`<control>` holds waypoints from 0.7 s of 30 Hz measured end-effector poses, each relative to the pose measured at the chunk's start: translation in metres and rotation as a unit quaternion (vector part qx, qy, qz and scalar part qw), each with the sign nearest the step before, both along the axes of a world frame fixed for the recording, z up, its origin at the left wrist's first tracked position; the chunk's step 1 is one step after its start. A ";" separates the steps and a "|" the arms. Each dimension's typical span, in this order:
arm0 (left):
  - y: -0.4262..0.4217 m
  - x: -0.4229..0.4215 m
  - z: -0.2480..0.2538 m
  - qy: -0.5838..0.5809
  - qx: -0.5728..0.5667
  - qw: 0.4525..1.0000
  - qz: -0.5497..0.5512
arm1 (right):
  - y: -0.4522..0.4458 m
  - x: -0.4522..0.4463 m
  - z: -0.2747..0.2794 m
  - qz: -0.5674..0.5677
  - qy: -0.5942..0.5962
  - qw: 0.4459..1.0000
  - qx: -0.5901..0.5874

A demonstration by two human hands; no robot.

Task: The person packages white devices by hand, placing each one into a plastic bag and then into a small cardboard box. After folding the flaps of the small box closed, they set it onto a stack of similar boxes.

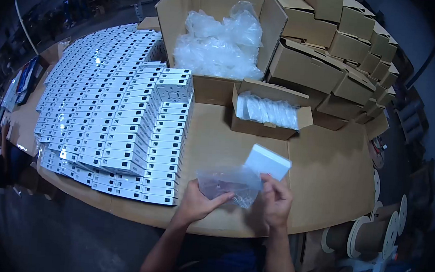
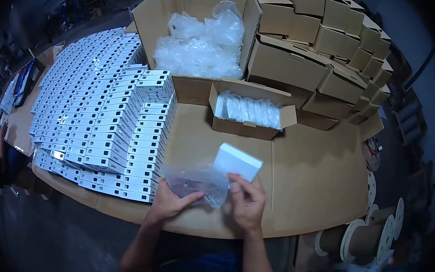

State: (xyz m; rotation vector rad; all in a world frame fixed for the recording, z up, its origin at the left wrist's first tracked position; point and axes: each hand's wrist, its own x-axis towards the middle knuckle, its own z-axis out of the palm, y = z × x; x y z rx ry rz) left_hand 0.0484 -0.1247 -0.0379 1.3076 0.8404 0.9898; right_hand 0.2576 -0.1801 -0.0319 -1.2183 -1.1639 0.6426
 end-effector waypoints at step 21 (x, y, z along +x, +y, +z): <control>-0.002 -0.005 -0.008 0.166 0.106 0.980 0.006 | 0.063 0.007 0.103 0.260 -0.267 0.921 0.111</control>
